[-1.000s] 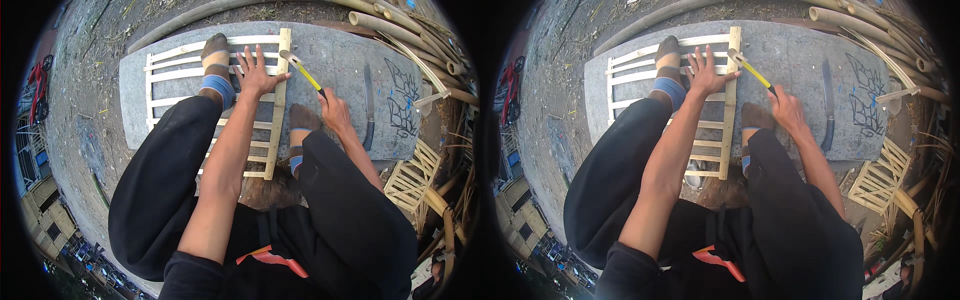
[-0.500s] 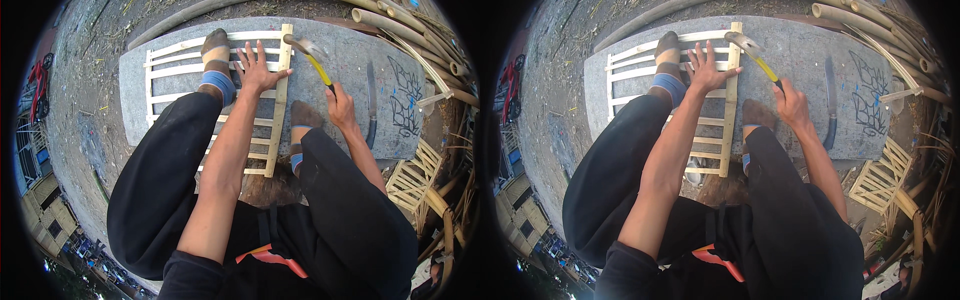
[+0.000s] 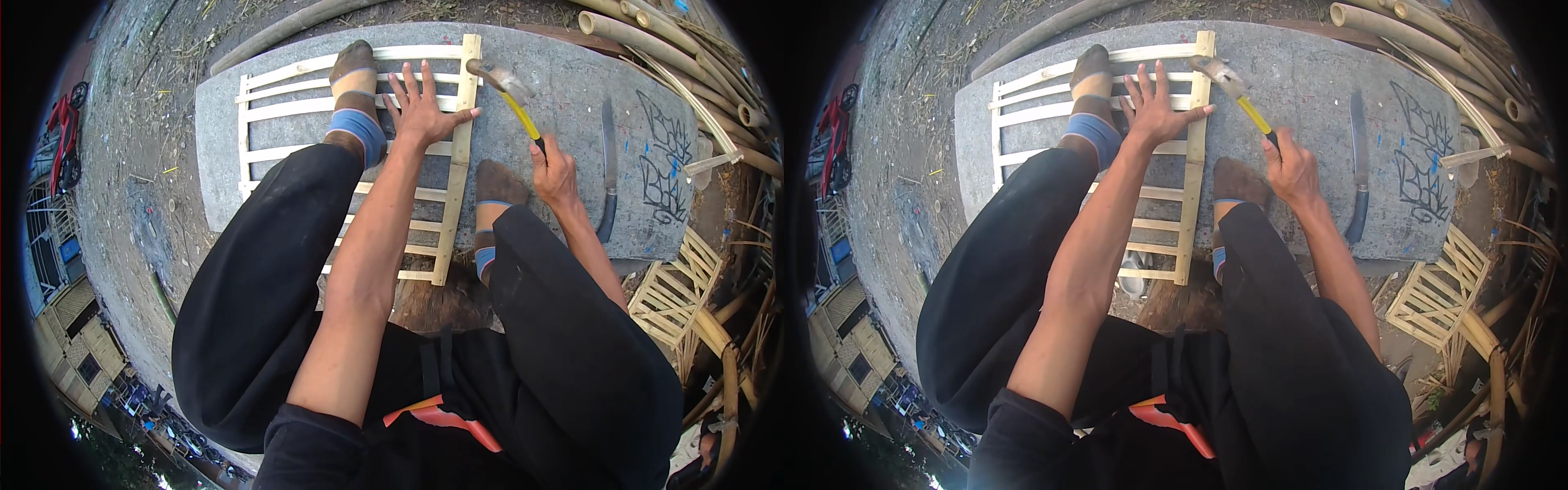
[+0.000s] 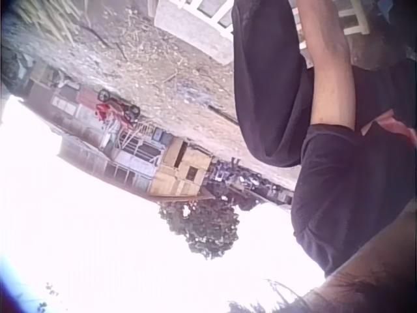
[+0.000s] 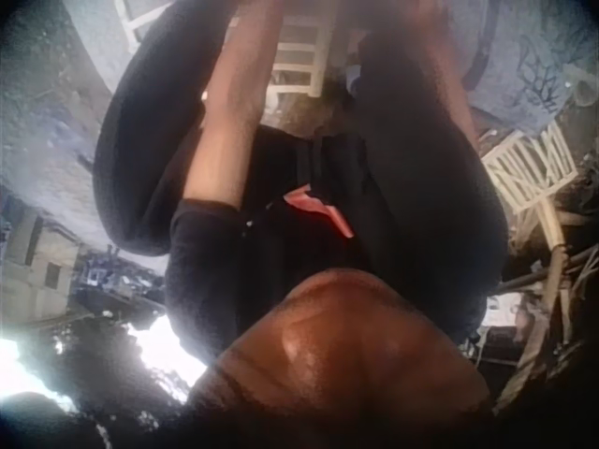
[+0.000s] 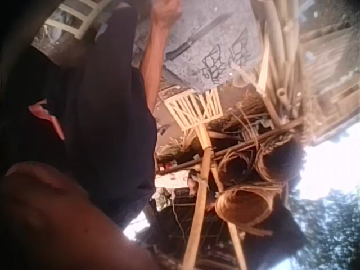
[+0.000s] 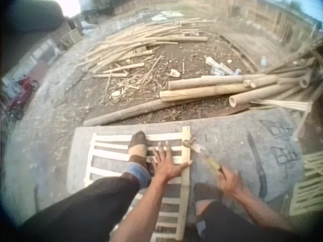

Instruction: The person uses a hammer to drive nails into the joints of a bamboo frame by hand, periodically adjusting the position of the bamboo slats on a concrete surface. They lift the frame to check the assembly before continuing to hammer more nails into the structure.

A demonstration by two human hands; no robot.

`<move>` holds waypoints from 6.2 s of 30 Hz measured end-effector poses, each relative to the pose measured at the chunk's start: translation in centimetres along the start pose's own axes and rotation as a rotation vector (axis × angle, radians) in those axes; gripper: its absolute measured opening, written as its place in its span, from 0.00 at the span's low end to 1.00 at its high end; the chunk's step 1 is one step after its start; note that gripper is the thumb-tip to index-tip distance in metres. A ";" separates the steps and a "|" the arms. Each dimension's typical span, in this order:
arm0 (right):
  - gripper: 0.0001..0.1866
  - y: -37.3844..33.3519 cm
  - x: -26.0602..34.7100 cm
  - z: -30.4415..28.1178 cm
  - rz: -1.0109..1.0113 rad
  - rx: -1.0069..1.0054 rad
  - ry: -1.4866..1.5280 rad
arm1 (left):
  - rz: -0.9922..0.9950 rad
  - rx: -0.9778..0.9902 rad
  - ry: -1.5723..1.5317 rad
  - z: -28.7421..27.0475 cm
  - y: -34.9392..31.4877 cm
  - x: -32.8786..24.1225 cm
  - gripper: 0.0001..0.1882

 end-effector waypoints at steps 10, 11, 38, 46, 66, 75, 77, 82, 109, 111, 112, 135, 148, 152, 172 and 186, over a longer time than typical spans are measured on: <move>0.13 0.3 2.9 -3.1 -0.119 -0.130 0.202 | -0.002 0.009 -0.017 0.2 -0.2 0.1 0.76; 0.13 0.0 2.1 -2.4 -0.096 -0.098 0.146 | 0.000 0.011 -0.019 0.3 -0.1 0.0 0.76; 0.18 0.5 -0.8 -0.3 0.119 0.076 -0.110 | 0.010 0.005 -0.036 0.1 -0.3 0.4 0.76; 0.17 -1.9 0.8 -0.6 0.194 -0.082 0.125 | 0.111 -0.377 -0.066 0.9 -2.7 -1.4 0.61; 0.21 -2.8 -2.7 0.6 0.420 -0.149 0.171 | 0.051 -0.151 0.101 0.1 -1.8 -3.9 0.37; 0.23 -3.0 -4.1 1.0 0.479 -0.211 0.195 | 0.082 -0.158 0.148 -0.7 -3.5 -4.0 0.35; 0.22 -2.9 -3.7 1.1 0.499 -0.171 0.220 | 0.069 -0.131 0.091 -0.3 -3.4 -3.2 0.34; 0.21 -3.0 -3.0 1.0 0.464 -0.178 0.120 | 0.042 -0.090 0.096 0.2 -3.6 -2.8 0.34; 0.17 -0.4 1.5 -1.5 0.175 0.074 0.023 | -0.010 -0.321 -0.202 1.6 -4.8 -4.0 0.50; 0.17 -0.4 1.5 -1.6 0.170 0.046 0.049 | 0.066 -0.370 -0.161 0.8 -4.0 -3.9 0.47; 0.17 -0.6 1.5 -1.5 0.159 0.027 0.059 | 0.125 -0.394 -0.094 0.3 -3.4 -3.2 0.46; 0.15 -1.0 0.9 -0.7 0.168 0.101 -0.057 | 0.123 0.287 0.163 -3.7 3.2 -2.7 0.50; 0.14 -0.9 -0.4 -1.8 0.104 0.068 -0.022 | 0.161 0.248 0.174 -3.7 3.6 -2.4 0.54; 0.15 -1.0 0.2 -1.4 -0.003 -0.004 0.019 | 0.155 0.245 0.153 -3.5 3.2 -1.8 0.54; 0.16 -0.5 -0.5 -2.5 -0.013 -0.010 0.025 | 0.196 0.215 0.149 -3.7 3.0 -1.9 0.52; 0.16 -0.4 -1.9 -0.4 0.142 0.110 -0.135 | 0.193 0.243 0.145 -3.8 2.7 -2.3 0.49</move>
Point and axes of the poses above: each hand's wrist, its own y-axis towards the middle knuckle, its own z-axis out of the palm, x = y × z, the point moved 2 cm from there along y, towards the middle knuckle, and after that the axes turned 2 degrees about z, right-handed, at the moved point
